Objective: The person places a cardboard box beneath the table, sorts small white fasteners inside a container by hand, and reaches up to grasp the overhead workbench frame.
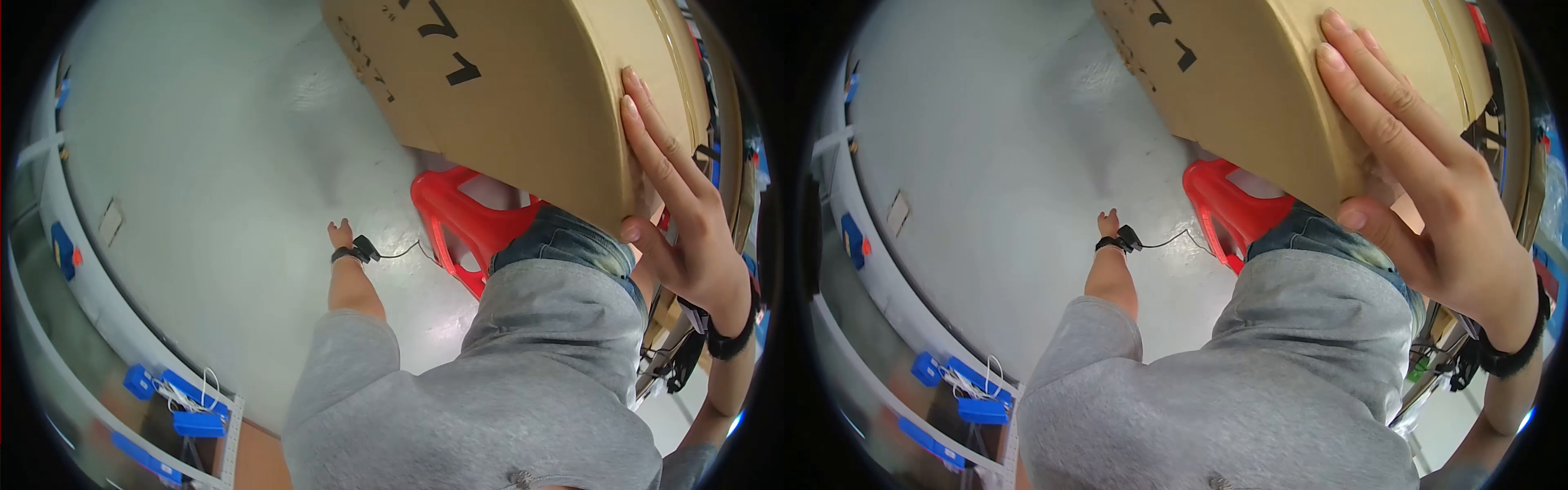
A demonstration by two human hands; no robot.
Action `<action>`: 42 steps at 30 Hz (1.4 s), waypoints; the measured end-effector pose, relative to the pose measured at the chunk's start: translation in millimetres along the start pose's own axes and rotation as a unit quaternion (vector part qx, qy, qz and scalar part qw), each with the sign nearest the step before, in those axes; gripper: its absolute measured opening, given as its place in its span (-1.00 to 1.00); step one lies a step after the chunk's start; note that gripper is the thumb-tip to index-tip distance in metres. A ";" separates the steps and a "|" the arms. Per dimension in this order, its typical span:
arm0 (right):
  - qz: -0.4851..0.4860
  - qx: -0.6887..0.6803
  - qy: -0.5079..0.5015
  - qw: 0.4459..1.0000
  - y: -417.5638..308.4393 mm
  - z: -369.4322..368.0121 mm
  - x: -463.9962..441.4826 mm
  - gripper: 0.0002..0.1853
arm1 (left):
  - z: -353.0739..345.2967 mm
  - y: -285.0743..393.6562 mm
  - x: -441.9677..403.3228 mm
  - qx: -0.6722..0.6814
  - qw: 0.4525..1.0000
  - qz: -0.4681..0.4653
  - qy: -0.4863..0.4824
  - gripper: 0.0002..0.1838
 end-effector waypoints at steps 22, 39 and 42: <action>0.021 0.045 -0.027 0.998 -7.6 20.2 14.7 -0.16 | -33.1 -31.5 -79.9 0.136 0.934 0.201 -0.262 -0.26; -0.128 -0.053 -0.159 0.978 41.5 20.9 97.0 -0.12 | -29.1 -12.4 -79.6 0.055 0.981 0.121 -0.142 -0.04; -0.053 0.109 -0.070 0.990 14.5 20.1 58.5 -0.13 | -44.4 -53.6 -114.1 0.135 0.964 0.147 -0.178 -0.04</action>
Point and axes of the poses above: each hand's wrist, its own x-axis away from the middle knuckle, its own z-axis out of the back of the hand, y = z × x, the point moved 6 cm from there along -x, towards the middle knuckle, and after that the axes turned 4 degrees about -y, right-handed, at the moved point
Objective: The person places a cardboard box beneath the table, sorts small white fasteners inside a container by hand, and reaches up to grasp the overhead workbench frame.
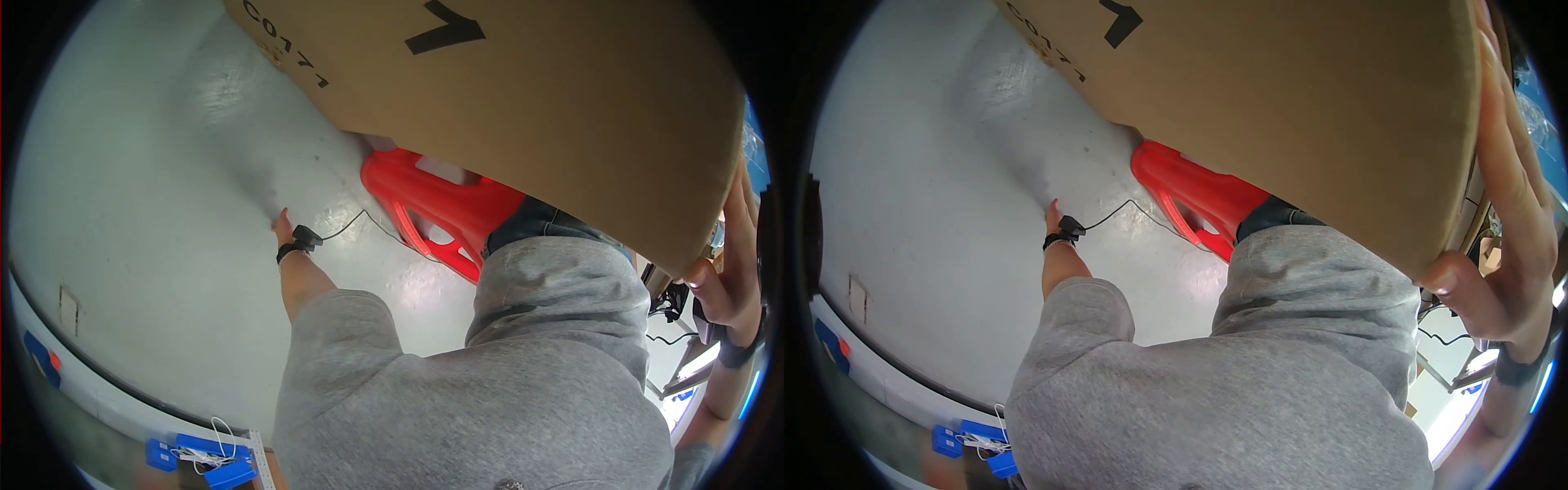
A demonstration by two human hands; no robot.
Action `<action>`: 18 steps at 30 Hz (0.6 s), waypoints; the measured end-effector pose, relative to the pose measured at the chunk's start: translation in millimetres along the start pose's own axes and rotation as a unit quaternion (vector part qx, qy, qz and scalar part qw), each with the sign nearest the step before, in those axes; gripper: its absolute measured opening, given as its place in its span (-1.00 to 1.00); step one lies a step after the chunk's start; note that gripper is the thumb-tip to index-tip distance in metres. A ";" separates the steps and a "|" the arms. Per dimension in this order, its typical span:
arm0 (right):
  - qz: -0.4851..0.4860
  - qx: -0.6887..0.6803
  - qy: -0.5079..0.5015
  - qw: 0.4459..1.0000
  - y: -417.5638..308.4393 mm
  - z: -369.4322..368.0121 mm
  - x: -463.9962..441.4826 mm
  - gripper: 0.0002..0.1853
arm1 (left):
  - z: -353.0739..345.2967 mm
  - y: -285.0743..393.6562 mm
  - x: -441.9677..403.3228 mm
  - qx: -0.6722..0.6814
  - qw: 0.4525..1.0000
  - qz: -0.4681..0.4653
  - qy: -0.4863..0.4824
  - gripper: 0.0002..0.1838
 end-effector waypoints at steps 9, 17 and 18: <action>0.071 -0.068 0.039 0.994 -1.7 -10.9 -44.4 -0.10 | -45.3 38.7 93.1 0.011 0.994 -0.104 0.046 -0.15; 0.071 -0.166 0.078 0.981 -24.5 -2.6 -69.9 -0.14 | -116.9 109.7 244.2 0.067 0.964 -0.253 -0.053 -0.12; 0.072 -0.167 0.091 0.979 -24.2 -4.0 -70.2 -0.14 | -124.2 120.6 270.0 0.087 0.957 -0.261 -0.092 -0.13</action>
Point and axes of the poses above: each hand's wrist, its own x-axis away from the middle knuckle, its own z-axis out of the back of the hand, y = z × x, the point moved 6 cm from there along -x, towards the middle knuckle, and after that the axes turned 4 degrees about -y, right-handed, at the moved point
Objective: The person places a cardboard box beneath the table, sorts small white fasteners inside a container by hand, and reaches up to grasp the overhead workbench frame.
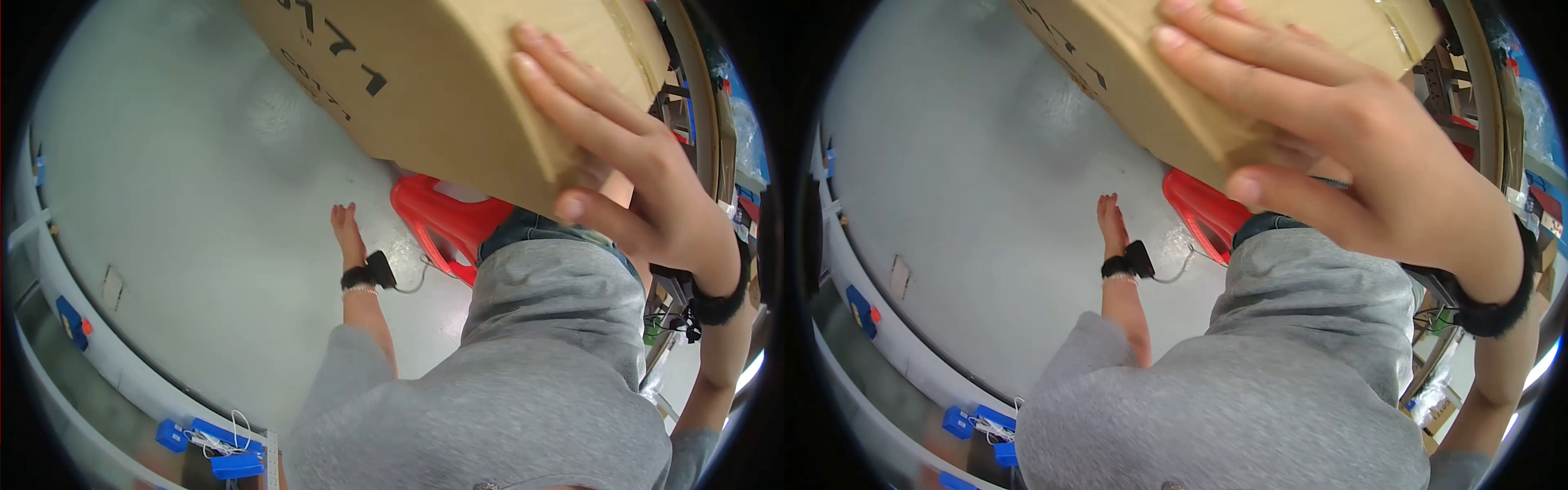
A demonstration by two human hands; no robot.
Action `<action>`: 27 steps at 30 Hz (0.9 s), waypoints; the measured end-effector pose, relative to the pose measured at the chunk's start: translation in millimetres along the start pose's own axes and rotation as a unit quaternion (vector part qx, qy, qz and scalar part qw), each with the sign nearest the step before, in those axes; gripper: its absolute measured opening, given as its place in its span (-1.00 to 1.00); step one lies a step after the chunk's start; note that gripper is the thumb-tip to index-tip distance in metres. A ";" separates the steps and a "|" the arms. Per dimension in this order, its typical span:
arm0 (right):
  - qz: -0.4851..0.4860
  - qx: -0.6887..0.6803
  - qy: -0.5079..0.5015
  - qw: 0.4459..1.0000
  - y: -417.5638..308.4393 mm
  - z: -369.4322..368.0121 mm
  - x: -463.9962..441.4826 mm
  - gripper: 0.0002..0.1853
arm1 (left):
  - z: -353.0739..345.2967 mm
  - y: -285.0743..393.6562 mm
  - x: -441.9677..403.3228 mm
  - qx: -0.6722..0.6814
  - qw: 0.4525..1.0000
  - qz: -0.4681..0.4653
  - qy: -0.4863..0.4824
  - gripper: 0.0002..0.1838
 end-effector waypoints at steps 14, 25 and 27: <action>0.041 -0.050 0.164 0.984 16.7 -6.0 26.6 -0.44 | -154.9 299.0 288.1 -0.033 0.857 -0.433 -0.277 0.00; 0.000 -0.228 0.338 0.913 76.0 15.0 233.1 -0.52 | -343.1 257.1 358.1 -0.046 0.708 -0.185 -0.680 -0.29; 0.005 -0.205 0.344 0.916 88.1 6.1 251.0 -0.55 | -360.8 242.2 355.8 -0.065 0.709 -0.173 -0.681 -0.32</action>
Point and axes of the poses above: each hand's wrist, its own x-axis away from the middle knuckle, its own z-axis out of the back of the hand, y = z × x, the point moved 6 cm from there along -x, towards the middle knuckle, and after that the axes turned 4 degrees about -y, right-handed, at the moved point
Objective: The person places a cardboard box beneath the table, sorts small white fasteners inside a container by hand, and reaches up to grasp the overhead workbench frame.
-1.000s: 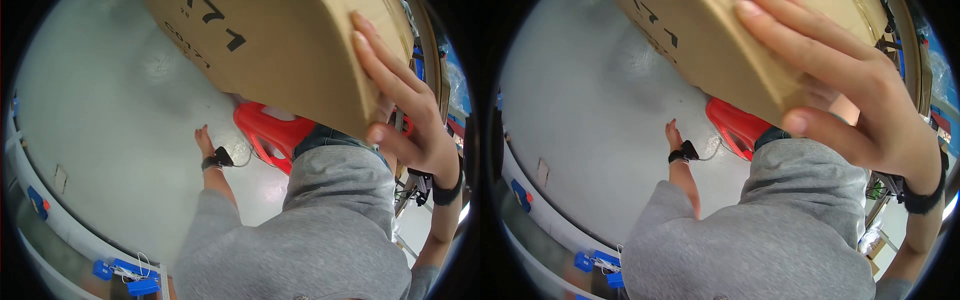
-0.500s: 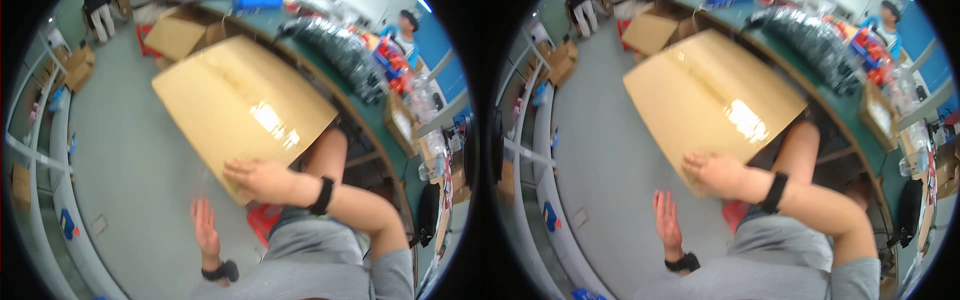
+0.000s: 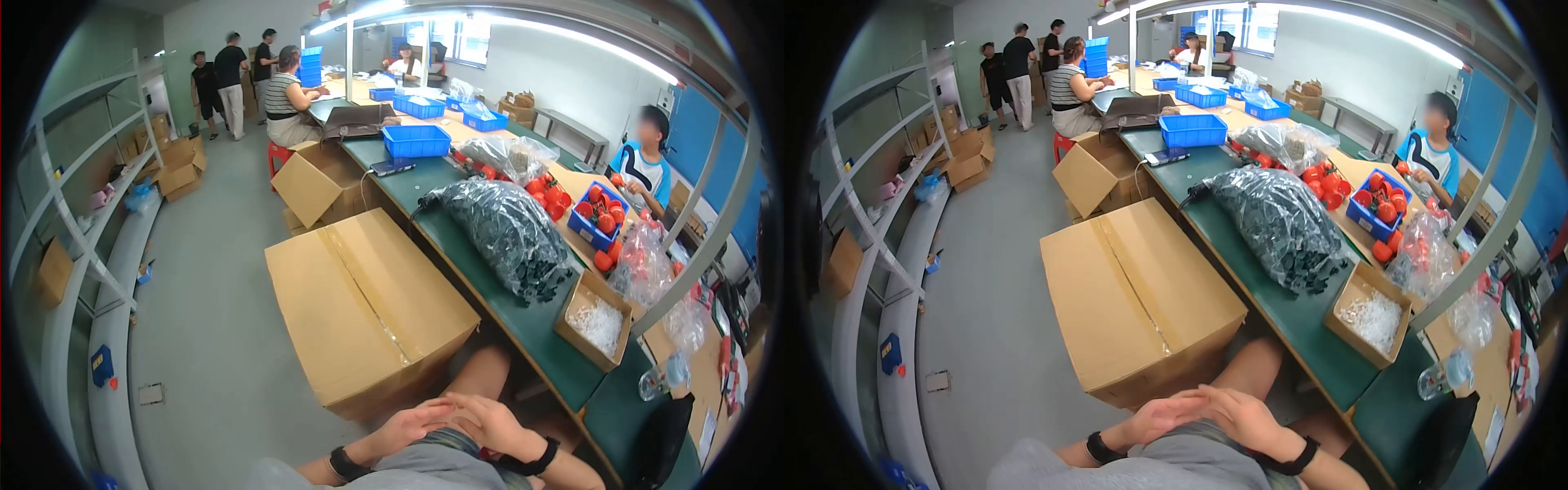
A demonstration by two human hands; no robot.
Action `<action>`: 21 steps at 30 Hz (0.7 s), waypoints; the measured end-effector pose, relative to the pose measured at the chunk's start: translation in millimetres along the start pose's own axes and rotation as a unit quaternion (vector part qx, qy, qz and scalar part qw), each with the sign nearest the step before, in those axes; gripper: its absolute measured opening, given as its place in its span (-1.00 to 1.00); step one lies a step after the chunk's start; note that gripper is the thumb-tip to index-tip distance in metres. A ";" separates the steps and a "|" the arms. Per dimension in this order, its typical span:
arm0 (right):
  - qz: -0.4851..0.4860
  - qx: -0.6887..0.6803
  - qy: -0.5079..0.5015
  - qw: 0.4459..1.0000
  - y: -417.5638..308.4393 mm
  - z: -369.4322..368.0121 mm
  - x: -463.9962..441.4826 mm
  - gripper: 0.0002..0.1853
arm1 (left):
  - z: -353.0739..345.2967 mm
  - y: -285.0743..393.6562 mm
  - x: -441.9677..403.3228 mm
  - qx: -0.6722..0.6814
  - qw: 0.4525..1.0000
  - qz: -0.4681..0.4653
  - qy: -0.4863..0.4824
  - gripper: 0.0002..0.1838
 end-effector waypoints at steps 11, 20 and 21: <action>-0.001 0.091 0.029 0.995 50.1 31.4 72.0 -0.85 | -24.1 -73.4 -49.6 0.154 0.962 0.193 -0.118 -0.38; -0.067 0.138 0.032 0.988 44.9 96.4 113.4 -0.81 | -42.2 -80.7 -86.6 0.019 0.942 0.305 -0.136 -0.53; -0.083 0.129 0.038 0.987 42.2 110.1 119.7 -0.81 | -30.8 -86.6 -90.2 -0.096 0.932 0.333 -0.111 -0.59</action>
Point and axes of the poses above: each hand's wrist, its own x-axis away from the middle knuckle, its own z-axis out of the back of the hand, y = z × x, the point moved 6 cm from there along -x, towards the middle knuckle, and after that the axes turned 4 degrees about -y, right-handed, at the moved point
